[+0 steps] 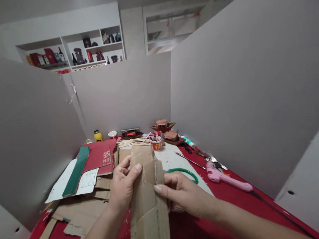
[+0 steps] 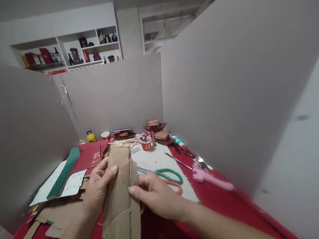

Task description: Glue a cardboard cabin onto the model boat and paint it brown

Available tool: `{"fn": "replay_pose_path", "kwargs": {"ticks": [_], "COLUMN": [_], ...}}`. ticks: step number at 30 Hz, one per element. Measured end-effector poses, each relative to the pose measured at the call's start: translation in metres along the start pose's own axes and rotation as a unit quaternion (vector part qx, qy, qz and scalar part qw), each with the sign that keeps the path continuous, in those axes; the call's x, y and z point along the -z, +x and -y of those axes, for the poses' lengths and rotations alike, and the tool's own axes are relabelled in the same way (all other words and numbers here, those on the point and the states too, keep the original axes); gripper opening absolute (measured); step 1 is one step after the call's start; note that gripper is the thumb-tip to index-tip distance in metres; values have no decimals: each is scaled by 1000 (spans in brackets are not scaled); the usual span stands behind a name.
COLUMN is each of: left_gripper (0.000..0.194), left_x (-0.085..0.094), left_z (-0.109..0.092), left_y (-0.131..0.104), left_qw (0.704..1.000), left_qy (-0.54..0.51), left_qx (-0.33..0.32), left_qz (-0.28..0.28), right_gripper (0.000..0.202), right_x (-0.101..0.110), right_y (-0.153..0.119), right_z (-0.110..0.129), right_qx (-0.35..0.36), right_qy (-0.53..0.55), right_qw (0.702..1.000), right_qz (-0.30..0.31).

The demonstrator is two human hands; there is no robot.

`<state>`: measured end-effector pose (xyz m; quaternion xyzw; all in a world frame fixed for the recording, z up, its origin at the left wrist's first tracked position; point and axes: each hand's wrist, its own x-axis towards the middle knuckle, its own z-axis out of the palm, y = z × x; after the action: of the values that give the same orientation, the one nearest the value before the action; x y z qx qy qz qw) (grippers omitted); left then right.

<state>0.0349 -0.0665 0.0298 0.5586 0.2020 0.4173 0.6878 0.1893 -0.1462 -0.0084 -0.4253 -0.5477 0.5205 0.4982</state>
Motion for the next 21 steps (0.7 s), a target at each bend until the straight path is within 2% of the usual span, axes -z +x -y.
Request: {"fn": "replay_pose_path", "kwargs": {"ticks": [4, 8, 14, 17, 21], "left_gripper": [36, 45, 42, 38, 38], "left_x": [9, 17, 20, 25, 31], "left_z": [-3, -3, 12, 25, 40], "left_y": [-8, -7, -4, -14, -35], "left_qw": [997, 997, 996, 993, 982], "left_qy": [57, 56, -12, -32, 16], "left_qx": [-48, 6, 81, 98, 147], "left_qz": [-37, -57, 32, 53, 117], "right_gripper": [40, 41, 40, 40, 39], "right_x": [-13, -20, -19, -10, 12], "right_y": [8, 9, 2, -4, -8], "right_z": [-2, -4, -13, -16, -7], "right_qx": [-1, 12, 11, 4, 13], "right_qy": [14, 27, 45, 46, 21], "right_qw": [1000, 1000, 999, 998, 994], "right_qz": [0, 12, -14, -42, -103]}}
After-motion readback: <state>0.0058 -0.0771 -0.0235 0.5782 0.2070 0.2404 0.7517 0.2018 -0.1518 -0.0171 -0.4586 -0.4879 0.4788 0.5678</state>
